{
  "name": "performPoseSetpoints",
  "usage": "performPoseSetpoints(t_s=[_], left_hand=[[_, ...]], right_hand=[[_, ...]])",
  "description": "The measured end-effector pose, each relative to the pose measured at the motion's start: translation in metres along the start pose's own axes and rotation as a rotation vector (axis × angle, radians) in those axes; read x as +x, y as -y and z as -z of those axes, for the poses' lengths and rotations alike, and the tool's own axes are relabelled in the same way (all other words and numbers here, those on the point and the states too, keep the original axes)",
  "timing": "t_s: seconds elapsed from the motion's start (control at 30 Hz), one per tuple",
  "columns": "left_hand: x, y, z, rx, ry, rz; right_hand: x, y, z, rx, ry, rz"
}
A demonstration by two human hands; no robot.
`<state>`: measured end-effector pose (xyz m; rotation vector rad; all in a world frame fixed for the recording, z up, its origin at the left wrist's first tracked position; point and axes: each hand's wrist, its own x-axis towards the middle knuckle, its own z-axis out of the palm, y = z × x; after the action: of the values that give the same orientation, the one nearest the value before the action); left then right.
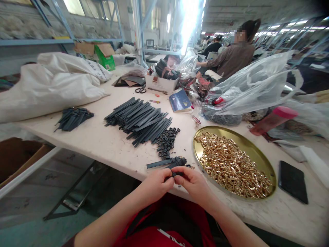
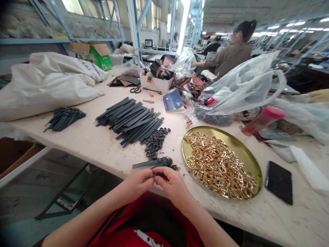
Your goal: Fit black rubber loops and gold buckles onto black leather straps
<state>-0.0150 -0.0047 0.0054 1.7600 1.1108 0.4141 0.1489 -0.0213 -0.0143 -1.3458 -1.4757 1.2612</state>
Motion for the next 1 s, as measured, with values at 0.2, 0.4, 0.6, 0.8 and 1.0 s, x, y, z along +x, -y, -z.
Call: performPoseSetpoints(t_s=[0.2,0.4,0.6,0.8,1.0], left_hand=[[-0.006,-0.005,-0.003,-0.392,0.244,0.177],[0.012,0.004,-0.006,-0.526,0.069,0.135],[0.032,-0.003,0.006,-0.807,0.046,0.346],[0.047,0.000,0.001,-0.976,0.046,0.418],[0.050,0.002,0.000,-0.988,0.038,0.460]], right_hand=[[-0.001,0.000,0.000,0.296,-0.144,-0.034],[0.011,-0.012,0.005,0.210,-0.068,0.014],[0.083,-0.029,0.100,-1.091,-0.321,0.004],[0.137,-0.050,0.126,-1.320,-0.205,-0.082],[0.132,-0.054,0.129,-1.393,-0.156,-0.077]])
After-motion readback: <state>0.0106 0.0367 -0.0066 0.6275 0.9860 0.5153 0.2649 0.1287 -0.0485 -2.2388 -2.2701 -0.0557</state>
